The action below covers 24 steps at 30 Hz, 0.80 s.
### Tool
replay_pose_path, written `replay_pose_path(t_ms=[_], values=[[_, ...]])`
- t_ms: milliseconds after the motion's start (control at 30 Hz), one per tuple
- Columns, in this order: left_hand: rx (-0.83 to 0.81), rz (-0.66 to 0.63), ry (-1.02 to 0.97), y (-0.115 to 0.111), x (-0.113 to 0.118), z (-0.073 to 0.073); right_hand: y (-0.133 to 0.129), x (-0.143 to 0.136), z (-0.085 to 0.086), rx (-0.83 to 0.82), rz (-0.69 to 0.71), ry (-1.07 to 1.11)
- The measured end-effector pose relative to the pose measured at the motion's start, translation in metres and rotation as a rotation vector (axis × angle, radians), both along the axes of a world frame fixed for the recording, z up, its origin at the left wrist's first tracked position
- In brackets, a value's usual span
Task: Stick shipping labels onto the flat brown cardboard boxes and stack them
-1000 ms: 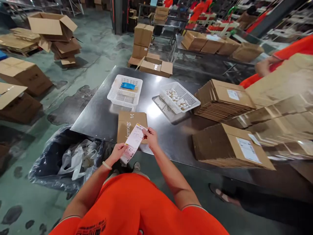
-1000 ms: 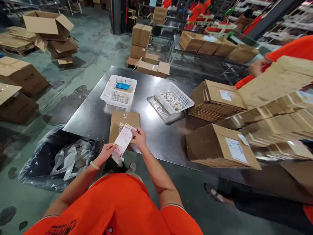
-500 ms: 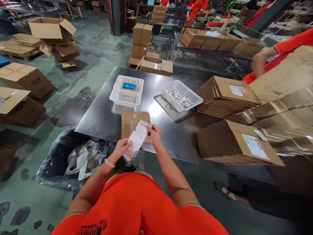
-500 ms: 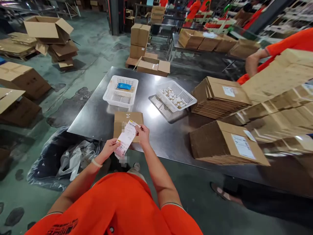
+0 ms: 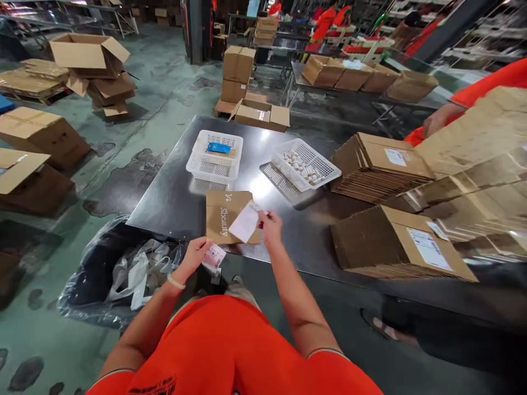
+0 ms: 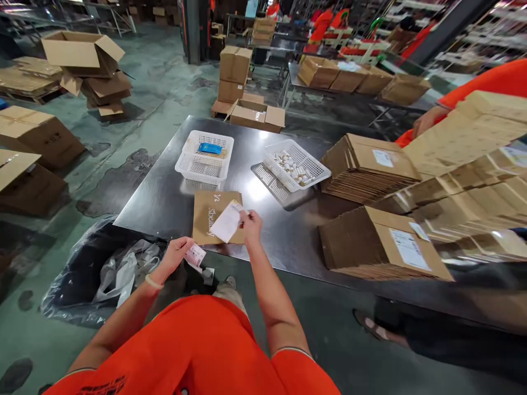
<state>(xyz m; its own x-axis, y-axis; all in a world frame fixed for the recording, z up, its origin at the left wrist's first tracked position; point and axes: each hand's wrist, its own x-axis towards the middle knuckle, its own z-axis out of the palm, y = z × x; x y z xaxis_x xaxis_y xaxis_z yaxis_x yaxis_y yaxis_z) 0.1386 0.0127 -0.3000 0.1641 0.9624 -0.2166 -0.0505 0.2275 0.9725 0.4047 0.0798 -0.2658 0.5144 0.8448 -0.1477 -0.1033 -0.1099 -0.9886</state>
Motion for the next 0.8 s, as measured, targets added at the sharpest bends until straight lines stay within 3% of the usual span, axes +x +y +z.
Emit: replay_pose_path(t_ms=[100, 200, 300, 433, 467, 533, 633, 733, 800], values=[[-0.073, -0.116, -0.076, 0.008, 0.003, 0.004, -0.003, -0.02, 0.0, 0.036, 0.308, -0.126], [-0.123, -0.142, -0.107, 0.021, 0.014, 0.006, -0.002, -0.044, -0.005, 0.031, 0.509, -0.117], [-0.172, 0.01, -0.122, 0.034, 0.025, 0.005, 0.002, -0.054, -0.018, -0.034, 0.594, -0.056], [-0.236, 0.208, -0.226, 0.051, 0.036, 0.0, 0.021, -0.043, -0.042, -0.236, 0.815, 0.055], [-0.25, 0.246, -0.238, 0.056, 0.039, -0.002, 0.033, -0.038, -0.045, -0.265, 0.821, 0.079], [-0.271, 0.345, -0.244, 0.065, 0.044, -0.005, 0.072, -0.026, -0.047, -0.301, 0.704, 0.098], [-0.283, 0.494, -0.194, 0.075, 0.052, -0.012, 0.158, -0.015, -0.039, -0.382, 0.501, 0.096], [-0.331, 0.551, -0.167, 0.073, 0.064, -0.02, 0.244, -0.019, -0.037, -0.444, 0.491, 0.086], [-0.391, 0.56, -0.201, 0.065, 0.075, -0.024, 0.285, -0.026, -0.042, -0.453, 0.508, 0.07]])
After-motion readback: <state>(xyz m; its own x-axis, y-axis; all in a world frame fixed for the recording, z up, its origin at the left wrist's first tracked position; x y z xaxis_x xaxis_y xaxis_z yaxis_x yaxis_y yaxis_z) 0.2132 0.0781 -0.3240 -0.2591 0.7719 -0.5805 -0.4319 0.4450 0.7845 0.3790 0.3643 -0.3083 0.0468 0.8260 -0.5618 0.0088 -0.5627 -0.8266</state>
